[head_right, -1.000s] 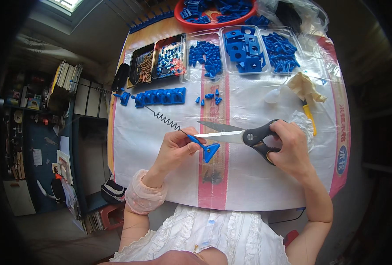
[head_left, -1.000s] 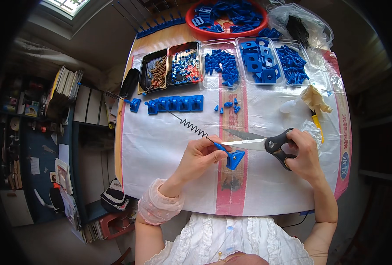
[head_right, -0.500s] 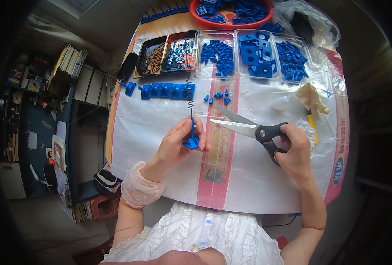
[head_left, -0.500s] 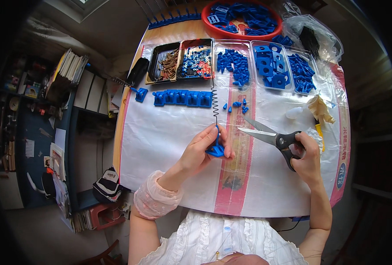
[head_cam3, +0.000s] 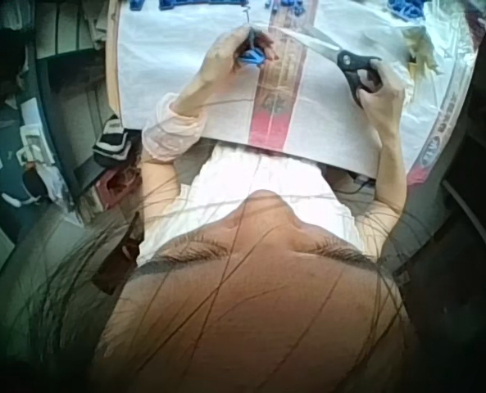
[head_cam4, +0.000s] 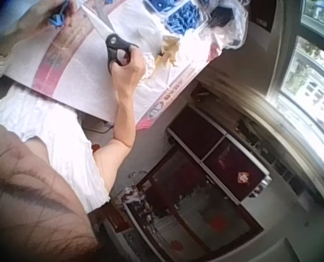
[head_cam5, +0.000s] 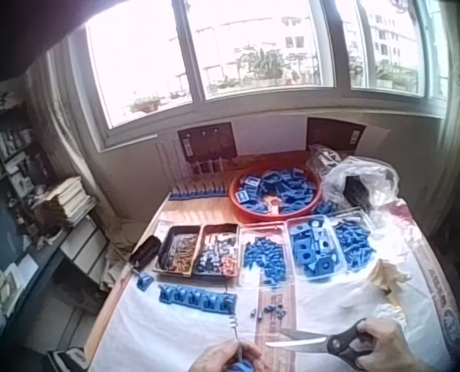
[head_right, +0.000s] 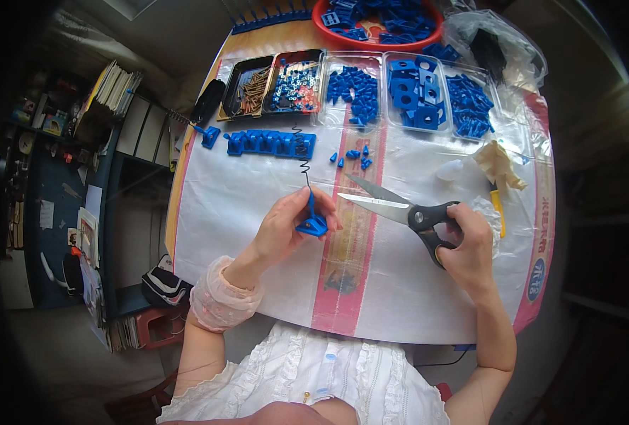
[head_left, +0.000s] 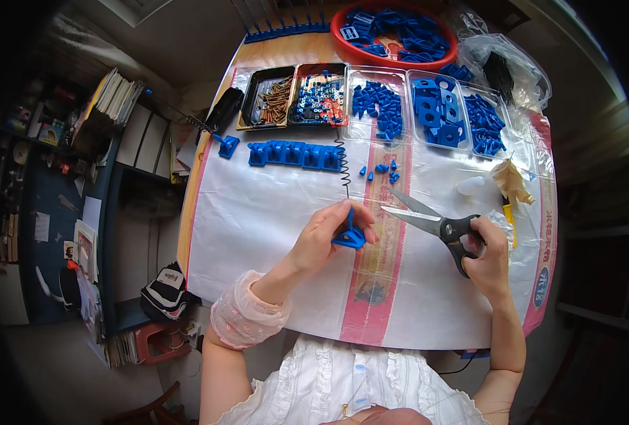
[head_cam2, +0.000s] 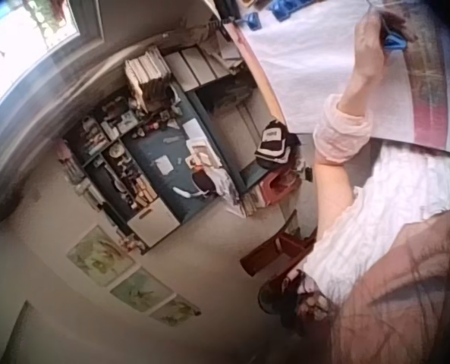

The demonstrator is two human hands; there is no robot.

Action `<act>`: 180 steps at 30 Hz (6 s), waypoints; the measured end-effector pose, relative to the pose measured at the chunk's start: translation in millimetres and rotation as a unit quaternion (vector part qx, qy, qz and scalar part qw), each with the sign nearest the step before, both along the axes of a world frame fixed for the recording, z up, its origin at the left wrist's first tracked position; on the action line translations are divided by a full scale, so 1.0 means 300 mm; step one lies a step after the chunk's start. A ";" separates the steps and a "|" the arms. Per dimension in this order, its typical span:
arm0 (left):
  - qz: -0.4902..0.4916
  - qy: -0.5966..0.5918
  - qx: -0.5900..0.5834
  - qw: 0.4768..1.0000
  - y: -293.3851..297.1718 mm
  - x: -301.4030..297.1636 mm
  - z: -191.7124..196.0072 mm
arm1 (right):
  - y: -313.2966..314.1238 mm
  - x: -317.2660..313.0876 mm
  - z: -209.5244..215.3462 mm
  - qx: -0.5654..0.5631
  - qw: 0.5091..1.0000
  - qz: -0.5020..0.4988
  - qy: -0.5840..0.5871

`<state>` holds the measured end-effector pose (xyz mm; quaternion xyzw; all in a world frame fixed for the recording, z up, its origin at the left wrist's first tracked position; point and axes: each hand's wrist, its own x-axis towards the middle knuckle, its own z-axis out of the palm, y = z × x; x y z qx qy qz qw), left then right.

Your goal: Assembling small blue plastic components onto a metal spiral wire at a workstation.

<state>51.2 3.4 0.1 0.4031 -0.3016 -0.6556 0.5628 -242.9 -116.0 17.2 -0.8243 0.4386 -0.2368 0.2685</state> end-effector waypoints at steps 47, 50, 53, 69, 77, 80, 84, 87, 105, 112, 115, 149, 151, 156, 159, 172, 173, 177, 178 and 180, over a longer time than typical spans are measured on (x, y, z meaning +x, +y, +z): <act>-0.033 -0.149 -0.045 0.987 0.008 -0.047 0.018 | 0.057 0.063 -0.004 -0.048 0.998 0.034 0.025; -0.034 -0.128 -0.040 0.990 0.007 -0.044 0.013 | 0.058 0.065 -0.014 -0.040 0.999 0.033 0.012; -0.024 -0.102 -0.034 0.994 0.007 -0.046 0.003 | 0.063 0.069 -0.013 -0.035 0.999 0.034 0.005; 0.006 -0.086 -0.023 0.996 0.003 -0.061 0.009 | 0.061 0.070 -0.026 -0.032 0.999 0.033 0.001; -0.016 -0.137 -0.050 0.989 0.008 -0.059 0.013 | 0.062 0.077 -0.023 -0.046 0.998 0.039 -0.001; -0.007 -0.142 -0.057 0.988 0.008 -0.065 0.005 | 0.063 0.079 -0.024 -0.051 0.998 0.040 -0.006; 0.009 -0.156 -0.055 0.986 0.008 -0.074 0.009 | 0.063 0.080 -0.020 -0.045 0.998 0.041 0.001; 0.008 -0.155 -0.055 0.986 0.010 -0.074 0.007 | 0.065 0.083 -0.020 -0.046 0.998 0.041 0.001; 0.024 -0.096 -0.047 0.994 0.004 -0.065 -0.026 | 0.073 0.086 -0.035 -0.034 0.999 0.027 -0.009; 0.038 -0.017 -0.029 0.999 0.006 -0.068 -0.047 | 0.076 0.092 -0.030 -0.036 0.999 0.022 -0.013; 0.042 -0.001 -0.018 0.999 0.004 -0.074 -0.035 | 0.076 0.093 -0.030 -0.037 0.999 0.023 -0.016; 0.043 0.004 -0.003 0.999 0.007 -0.048 -0.015 | 0.061 0.066 -0.035 -0.004 1.000 0.007 -0.027; 0.035 -0.029 -0.008 0.999 0.008 -0.051 -0.005 | 0.062 0.068 -0.037 -0.020 0.999 0.010 -0.036; 0.027 -0.055 -0.023 0.998 0.008 -0.050 -0.012 | 0.059 0.069 -0.036 -0.024 0.999 0.011 -0.029; 0.025 -0.060 -0.040 0.997 0.008 -0.050 -0.007 | 0.058 0.073 -0.028 -0.039 0.999 0.020 -0.017; -0.004 -0.192 -0.063 0.979 0.015 -0.055 0.007 | 0.057 0.075 -0.012 -0.066 0.997 0.033 0.007; -0.003 -0.189 -0.059 0.980 0.016 -0.055 0.006 | 0.056 0.074 -0.012 -0.067 0.997 0.035 0.007; -0.001 -0.178 -0.054 0.983 0.018 -0.060 0.004 | 0.056 0.073 -0.007 -0.065 0.997 0.036 0.010; 0.000 -0.175 -0.055 0.983 0.018 -0.060 0.005 | 0.057 0.074 -0.007 -0.063 0.997 0.035 0.010; -0.001 -0.182 -0.054 0.982 0.017 -0.057 0.002 | 0.057 0.074 -0.007 -0.063 0.997 0.035 0.011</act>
